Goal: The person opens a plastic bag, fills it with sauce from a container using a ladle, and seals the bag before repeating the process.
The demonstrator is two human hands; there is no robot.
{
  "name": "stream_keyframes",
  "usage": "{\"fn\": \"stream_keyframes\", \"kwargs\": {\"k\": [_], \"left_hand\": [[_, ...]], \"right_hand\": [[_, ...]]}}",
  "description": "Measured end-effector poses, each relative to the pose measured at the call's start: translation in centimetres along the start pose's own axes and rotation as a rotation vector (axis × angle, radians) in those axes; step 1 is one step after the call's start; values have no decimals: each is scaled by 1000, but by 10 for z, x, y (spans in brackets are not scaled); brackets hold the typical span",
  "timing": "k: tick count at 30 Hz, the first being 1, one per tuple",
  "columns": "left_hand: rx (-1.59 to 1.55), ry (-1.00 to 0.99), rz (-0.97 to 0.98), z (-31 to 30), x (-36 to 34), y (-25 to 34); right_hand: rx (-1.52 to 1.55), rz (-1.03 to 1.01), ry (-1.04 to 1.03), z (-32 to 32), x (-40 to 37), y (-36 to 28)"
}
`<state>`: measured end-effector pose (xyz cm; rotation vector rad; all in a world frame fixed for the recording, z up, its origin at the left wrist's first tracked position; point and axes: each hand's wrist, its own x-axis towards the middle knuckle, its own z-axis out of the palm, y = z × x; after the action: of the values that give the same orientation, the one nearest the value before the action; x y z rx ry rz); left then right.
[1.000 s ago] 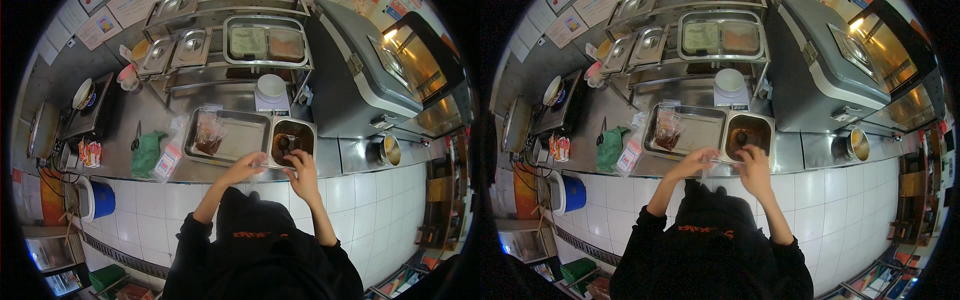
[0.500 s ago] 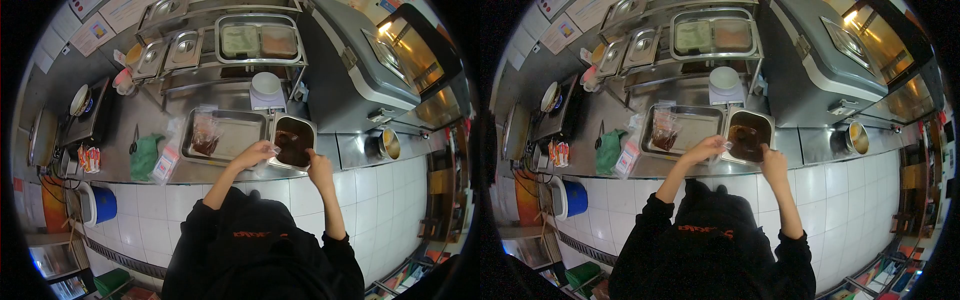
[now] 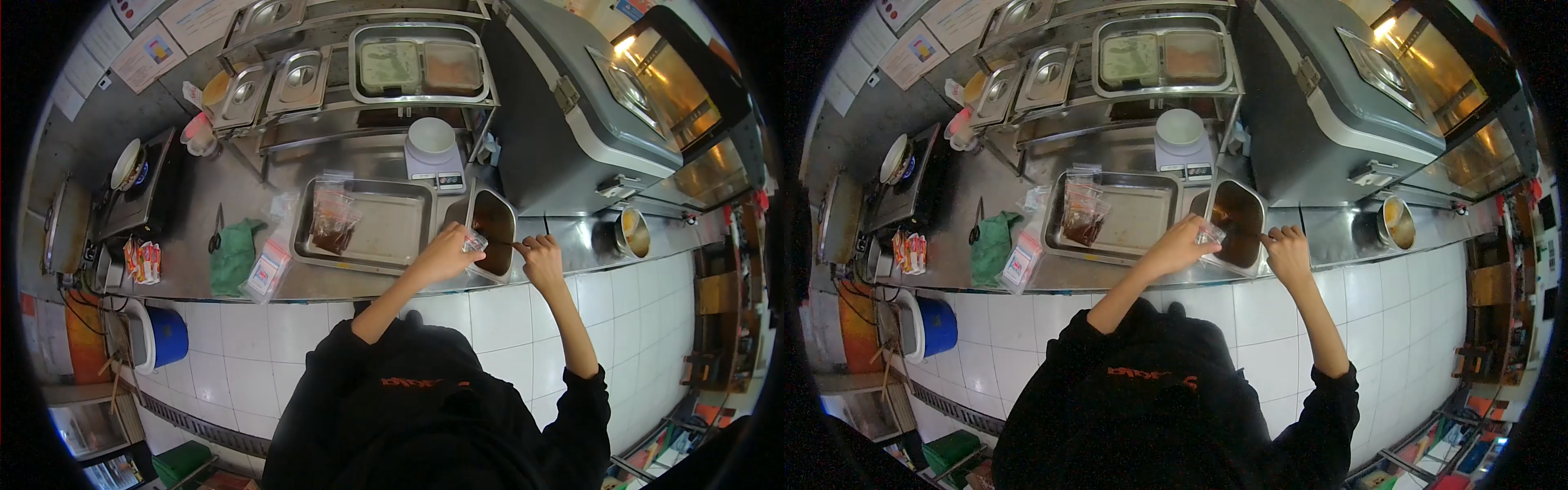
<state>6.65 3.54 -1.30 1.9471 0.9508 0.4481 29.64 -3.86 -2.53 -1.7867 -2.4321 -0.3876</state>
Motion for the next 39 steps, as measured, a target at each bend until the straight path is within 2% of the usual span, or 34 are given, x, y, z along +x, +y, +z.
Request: {"fn": "stream_keyframes", "kwargs": {"k": [4, 6, 10, 12, 14, 19, 24, 26, 28, 30, 32, 36, 38, 39], "left_hand": [[-72, -17, 5, 3, -1, -5], [-80, -13, 3, 6, -2, -5], [-81, 21, 6, 8, -4, -3], [-72, 23, 7, 9, -5, -4], [-61, 82, 7, 11, -7, -9], [-186, 110, -58, 3, -16, -27], [-294, 114, -91, -9, -27, -30], [-258, 112, -49, -6, -29, -43], [-161, 273, 5, -16, -36, -27], [-159, 282, 67, -18, -33, -24], [-103, 370, 194, -19, -27, -20], [-141, 419, 269, -13, -13, -17], [-131, 433, 309, -9, -5, -17], [-134, 429, 313, -6, -1, -16]], "right_hand": [[141, 118, -12, -10, -9, -3], [458, 357, -116, -10, -12, -3], [524, 390, -30, -1, -8, -17], [874, 556, -15, 7, -3, -26], [835, 542, 16, 9, -1, -28], [1068, 609, 59, 33, -10, -17], [1135, 684, 84, 32, -15, -9], [1210, 696, 165, 32, -17, -7], [1221, 708, 200, 31, -18, 0], [1234, 718, 234, 24, -16, 5], [1250, 723, 279, -2, -10, 7], [1274, 717, 440, -42, 0, 14], [1204, 737, 422, -63, 2, 20], [1166, 698, 477, -75, 5, 20]]}}
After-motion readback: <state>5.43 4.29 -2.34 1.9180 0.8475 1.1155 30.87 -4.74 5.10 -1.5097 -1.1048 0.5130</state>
